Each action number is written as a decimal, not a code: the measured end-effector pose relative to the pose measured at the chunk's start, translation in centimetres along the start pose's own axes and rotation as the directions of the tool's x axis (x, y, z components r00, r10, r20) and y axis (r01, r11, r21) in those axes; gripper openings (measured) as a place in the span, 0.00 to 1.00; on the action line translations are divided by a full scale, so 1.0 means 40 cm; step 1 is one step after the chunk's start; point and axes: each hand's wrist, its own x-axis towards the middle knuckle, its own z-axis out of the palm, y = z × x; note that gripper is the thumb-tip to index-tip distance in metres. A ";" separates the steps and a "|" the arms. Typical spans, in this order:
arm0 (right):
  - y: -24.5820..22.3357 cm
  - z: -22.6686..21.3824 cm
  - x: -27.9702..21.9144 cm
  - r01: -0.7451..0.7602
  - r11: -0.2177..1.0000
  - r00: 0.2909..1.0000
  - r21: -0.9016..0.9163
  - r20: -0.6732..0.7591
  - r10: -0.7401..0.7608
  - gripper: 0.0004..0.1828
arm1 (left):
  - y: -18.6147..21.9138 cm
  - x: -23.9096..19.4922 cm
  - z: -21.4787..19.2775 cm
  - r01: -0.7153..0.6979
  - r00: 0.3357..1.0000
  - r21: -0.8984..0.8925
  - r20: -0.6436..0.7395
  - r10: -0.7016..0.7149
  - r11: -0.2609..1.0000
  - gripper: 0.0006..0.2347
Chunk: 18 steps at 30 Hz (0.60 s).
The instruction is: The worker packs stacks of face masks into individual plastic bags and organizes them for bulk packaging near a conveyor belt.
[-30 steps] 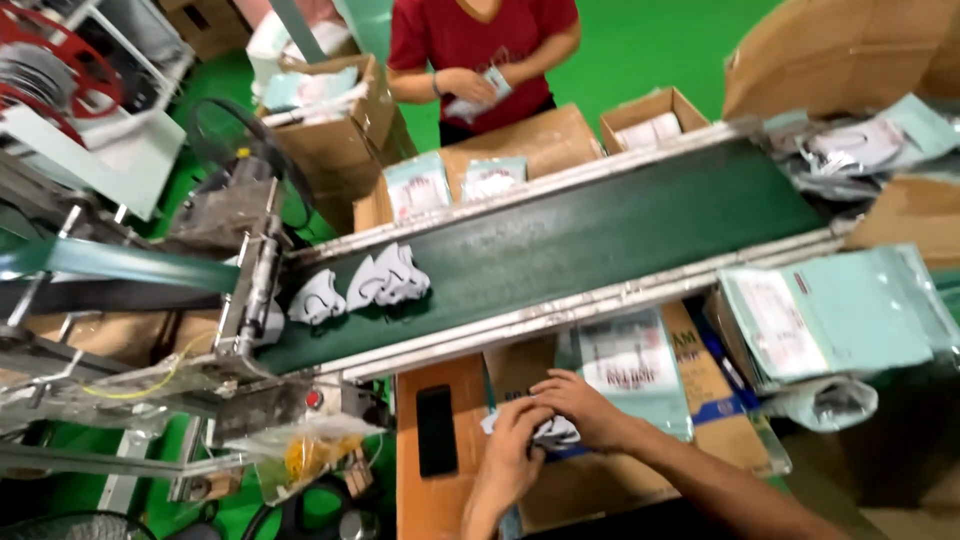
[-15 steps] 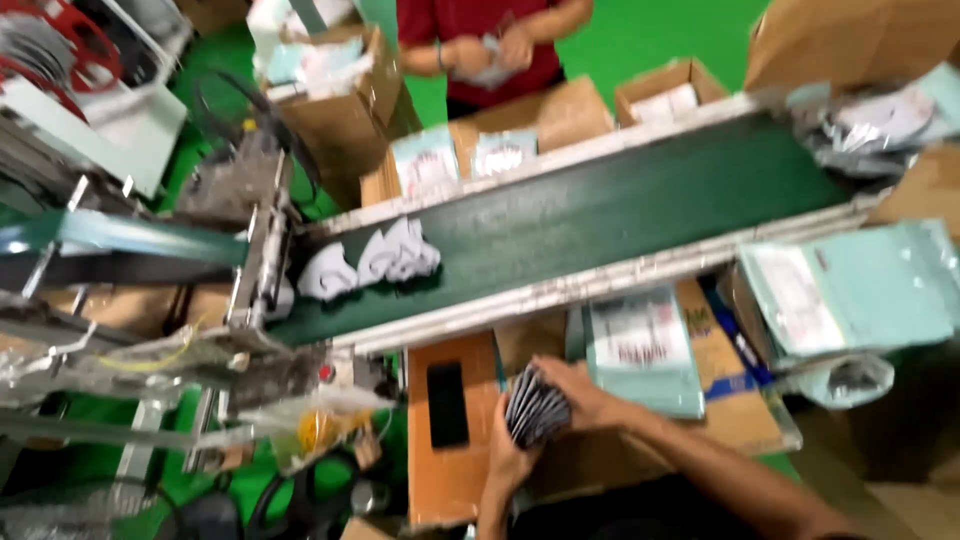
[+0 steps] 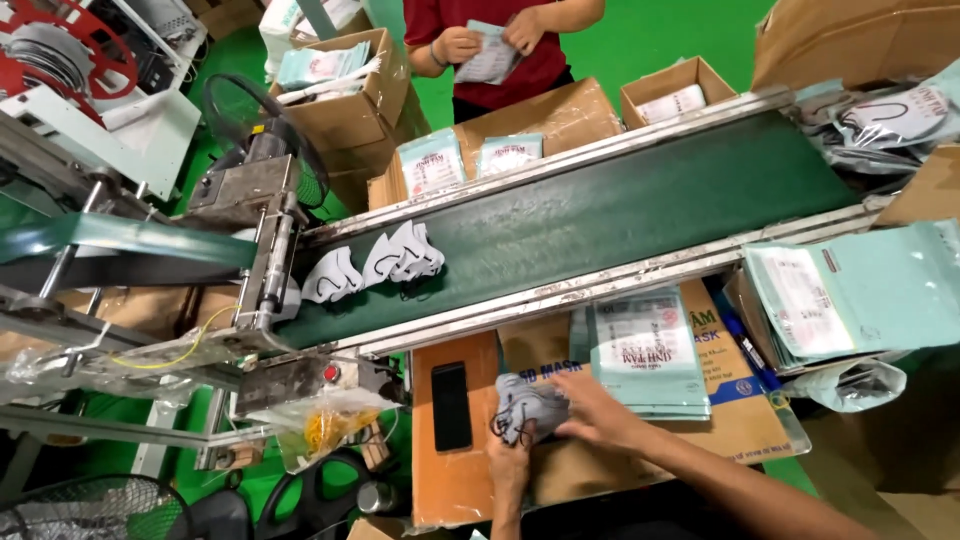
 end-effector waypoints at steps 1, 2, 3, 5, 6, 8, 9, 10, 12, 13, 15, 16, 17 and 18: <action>0.034 -0.023 -0.038 0.000 1.000 1.000 0.001 -0.001 0.000 0.46 | -0.019 0.005 -0.003 -0.001 1.000 0.001 0.001 0.001 1.000 0.17; 0.068 -0.045 -0.076 -0.067 0.990 0.996 -0.120 -0.072 0.059 0.36 | -0.038 0.011 -0.007 0.052 0.996 -0.007 -0.069 -0.052 0.999 0.17; 0.103 -0.069 -0.118 -0.145 0.961 0.983 -0.237 -0.148 0.112 0.26 | -0.059 0.016 -0.006 0.106 0.985 -0.023 -0.136 -0.108 0.994 0.17; 0.118 -0.127 -0.176 -0.188 0.918 0.977 -0.350 -0.158 0.140 0.24 | -0.071 0.029 -0.006 0.166 0.971 -0.067 -0.164 -0.175 0.984 0.17; 0.125 -0.159 -0.205 -0.225 0.861 0.972 -0.456 -0.170 0.163 0.23 | -0.075 0.035 -0.004 0.223 0.951 -0.112 -0.192 -0.241 0.968 0.18; 0.106 -0.173 -0.247 -0.155 0.814 0.988 -0.559 -0.080 0.134 0.25 | -0.073 0.051 -0.010 0.193 0.953 -0.249 -0.183 -0.241 0.949 0.18; 0.101 -0.186 -0.259 -0.082 0.758 0.993 -0.647 0.010 0.117 0.27 | -0.069 0.072 -0.007 0.159 0.956 -0.376 -0.172 -0.238 0.913 0.19; 0.105 -0.172 -0.282 -0.080 0.750 0.994 -0.657 0.003 0.109 0.27 | -0.119 0.099 -0.063 0.148 0.959 -0.385 -0.167 -0.227 0.911 0.19; 0.131 -0.144 -0.297 0.010 0.741 0.998 -0.672 -0.045 -0.054 0.34 | -0.212 0.197 -0.172 0.558 0.806 0.273 -0.404 -0.434 0.783 0.16; 0.158 -0.133 -0.301 0.006 0.734 0.996 -0.680 -0.058 -0.062 0.34 | -0.212 0.242 -0.195 0.543 0.816 0.274 -0.396 -0.422 0.794 0.16; 0.205 -0.096 -0.332 -0.191 0.869 0.972 -0.457 -0.212 0.103 0.22 | -0.229 0.292 -0.253 0.334 0.903 -0.032 -0.275 -0.329 0.942 0.14; 0.203 -0.106 -0.327 -0.191 0.869 0.972 -0.456 -0.208 0.105 0.22 | -0.240 0.290 -0.271 0.337 0.902 -0.033 -0.276 -0.333 0.941 0.14; 0.197 -0.110 -0.328 -0.166 0.868 0.983 -0.467 -0.149 0.108 0.23 | -0.256 0.266 -0.299 0.180 0.942 -0.277 -0.230 -0.247 0.944 0.13; 0.191 -0.115 -0.328 -0.139 0.868 0.990 -0.476 -0.089 0.110 0.25 | -0.272 0.242 -0.326 0.015 0.966 -0.506 -0.214 -0.142 0.863 0.11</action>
